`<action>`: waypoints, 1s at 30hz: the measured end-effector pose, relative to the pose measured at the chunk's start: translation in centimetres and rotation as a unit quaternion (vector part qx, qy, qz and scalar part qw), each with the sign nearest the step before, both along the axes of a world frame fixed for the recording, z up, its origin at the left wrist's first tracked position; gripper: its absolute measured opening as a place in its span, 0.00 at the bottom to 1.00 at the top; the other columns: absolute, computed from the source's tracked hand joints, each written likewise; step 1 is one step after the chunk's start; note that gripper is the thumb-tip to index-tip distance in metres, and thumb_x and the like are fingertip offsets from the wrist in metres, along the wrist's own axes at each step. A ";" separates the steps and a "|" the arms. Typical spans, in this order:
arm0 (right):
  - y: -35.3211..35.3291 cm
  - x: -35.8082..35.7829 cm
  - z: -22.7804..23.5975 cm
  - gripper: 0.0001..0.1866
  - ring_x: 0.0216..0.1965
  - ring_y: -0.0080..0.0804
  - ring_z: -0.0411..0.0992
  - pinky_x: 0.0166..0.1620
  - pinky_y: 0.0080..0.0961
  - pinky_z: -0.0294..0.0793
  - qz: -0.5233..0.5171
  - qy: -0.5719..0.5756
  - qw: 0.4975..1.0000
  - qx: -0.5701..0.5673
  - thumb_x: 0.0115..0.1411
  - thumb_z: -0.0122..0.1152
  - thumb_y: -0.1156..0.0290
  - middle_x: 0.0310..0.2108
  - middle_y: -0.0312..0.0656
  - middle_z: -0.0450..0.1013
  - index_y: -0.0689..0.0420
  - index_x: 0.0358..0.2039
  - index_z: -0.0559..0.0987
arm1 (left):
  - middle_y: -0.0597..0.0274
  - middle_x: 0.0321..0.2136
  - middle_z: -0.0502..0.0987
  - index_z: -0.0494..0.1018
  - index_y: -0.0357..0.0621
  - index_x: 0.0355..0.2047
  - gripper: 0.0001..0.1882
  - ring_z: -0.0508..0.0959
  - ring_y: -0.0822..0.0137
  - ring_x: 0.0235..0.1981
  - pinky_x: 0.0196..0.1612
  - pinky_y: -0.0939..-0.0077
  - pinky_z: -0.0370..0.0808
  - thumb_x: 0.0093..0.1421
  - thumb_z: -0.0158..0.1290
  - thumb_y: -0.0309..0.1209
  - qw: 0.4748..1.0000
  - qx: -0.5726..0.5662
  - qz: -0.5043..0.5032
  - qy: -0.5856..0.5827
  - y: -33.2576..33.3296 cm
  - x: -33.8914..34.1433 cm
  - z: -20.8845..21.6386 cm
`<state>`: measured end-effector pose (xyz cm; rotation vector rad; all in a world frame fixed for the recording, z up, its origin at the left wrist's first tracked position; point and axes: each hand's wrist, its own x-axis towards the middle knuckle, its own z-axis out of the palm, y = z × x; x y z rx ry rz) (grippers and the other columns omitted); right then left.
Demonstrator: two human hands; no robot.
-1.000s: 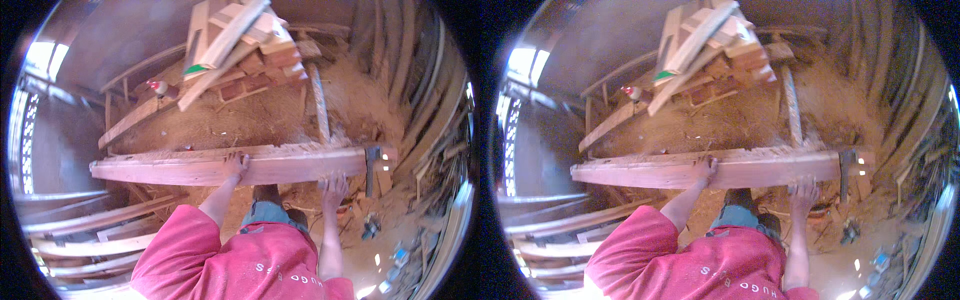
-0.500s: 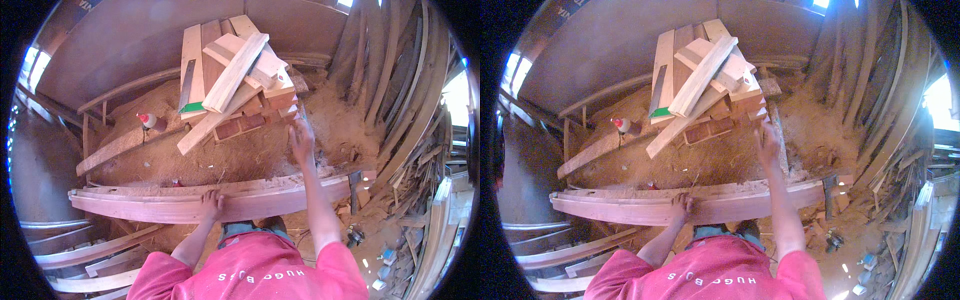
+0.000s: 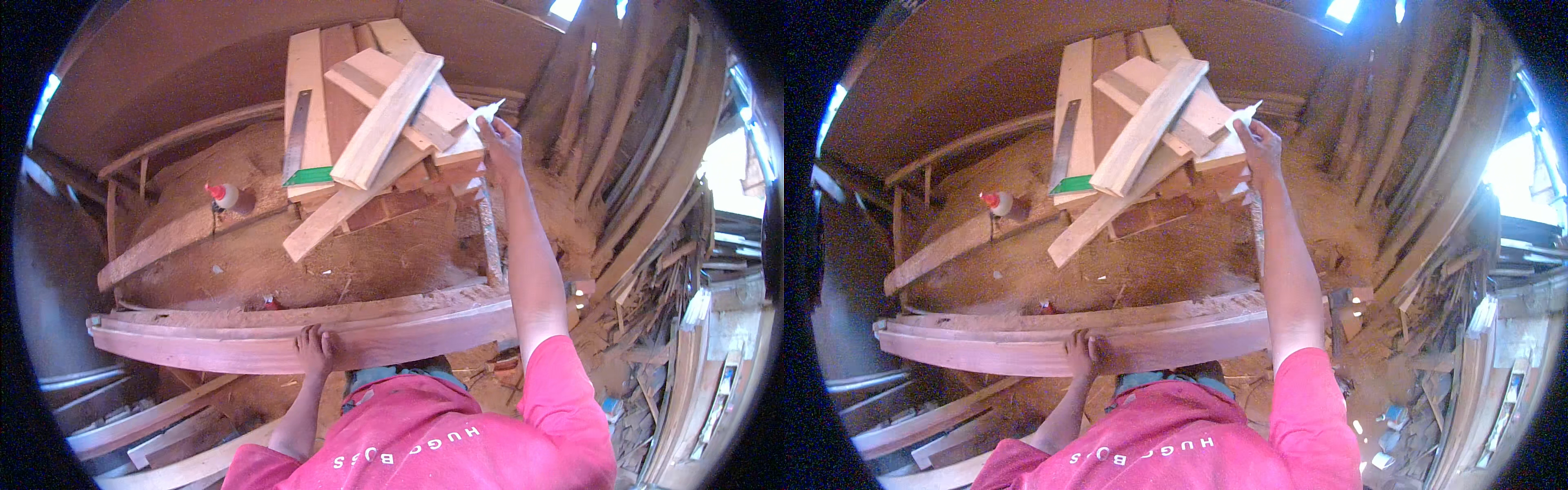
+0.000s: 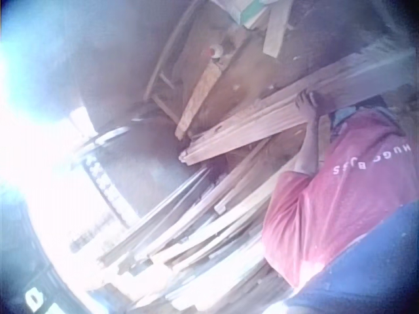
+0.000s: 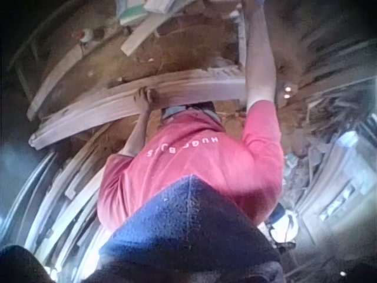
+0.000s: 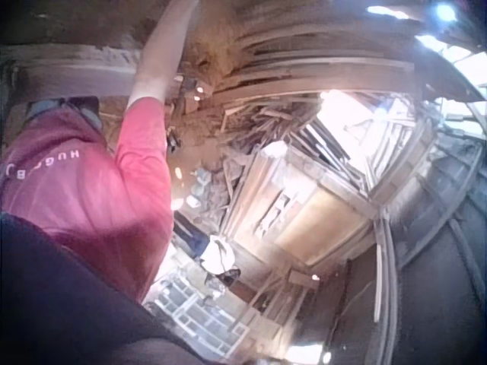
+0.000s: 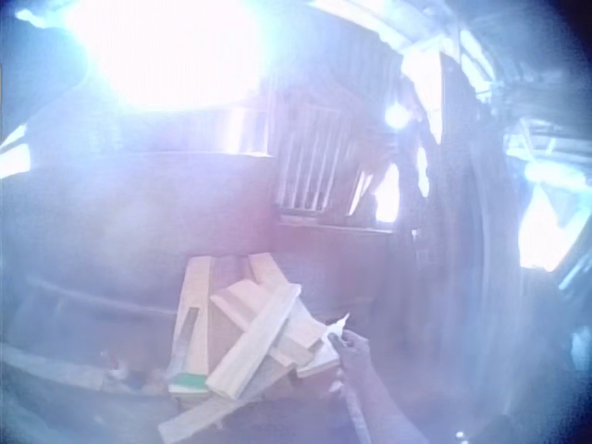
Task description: The person uses a wooden mallet to tap a small wood block into a slot on a long wooden beam, then applies glue from a bottle into several pre-cut holes along the beam and inserts small wooden dowels into the holes.
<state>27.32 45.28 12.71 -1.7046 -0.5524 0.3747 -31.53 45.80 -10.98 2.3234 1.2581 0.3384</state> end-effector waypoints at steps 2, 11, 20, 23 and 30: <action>-0.6 -2.6 4.9 0.22 0.42 0.21 0.73 0.44 0.26 0.70 0.011 0.024 0.998 0.058 0.60 0.70 0.51 0.41 0.30 0.78 0.54 0.47 0.83 | 0.50 0.52 0.74 0.73 0.44 0.53 0.22 0.70 0.49 0.57 0.62 0.49 0.60 0.69 0.45 0.47 1.000 0.012 -0.002 -0.012 -0.4 0.4 -0.7; -16.5 -4.8 5.3 0.17 0.44 0.20 0.76 0.44 0.22 0.73 0.022 -0.019 0.990 0.139 0.66 0.65 0.58 0.45 0.34 0.80 0.55 0.49 0.80 | 0.43 0.56 0.71 0.70 0.40 0.57 0.27 0.66 0.43 0.62 0.67 0.45 0.56 0.69 0.45 0.49 0.986 0.077 -0.125 0.084 -2.1 5.0 -3.3; -43.6 -22.9 -14.5 0.19 0.32 0.20 0.76 0.39 0.21 0.78 -0.243 0.198 0.949 0.036 0.70 0.59 0.64 0.33 0.35 0.77 0.65 0.54 0.77 | 0.49 0.68 0.62 0.63 0.48 0.67 0.37 0.57 0.48 0.71 0.72 0.45 0.48 0.63 0.55 0.54 0.949 -0.037 -0.295 0.106 -10.9 13.4 2.3; -47.8 -28.0 -19.1 0.18 0.30 0.19 0.75 0.35 0.20 0.78 -0.328 0.242 0.913 0.010 0.68 0.63 0.64 0.33 0.35 0.77 0.65 0.51 0.79 | 0.57 0.73 0.54 0.55 0.53 0.72 0.45 0.50 0.50 0.74 0.73 0.41 0.43 0.60 0.58 0.56 0.912 -0.014 -0.399 0.091 -14.1 15.2 3.6; -48.7 -28.3 -22.4 0.17 0.31 0.18 0.76 0.35 0.18 0.79 -0.344 0.246 0.906 -0.022 0.65 0.67 0.67 0.35 0.36 0.78 0.65 0.48 0.80 | 0.56 0.74 0.51 0.53 0.50 0.73 0.46 0.46 0.50 0.75 0.73 0.41 0.39 0.62 0.52 0.60 0.848 0.035 -0.488 0.204 -16.7 20.5 4.7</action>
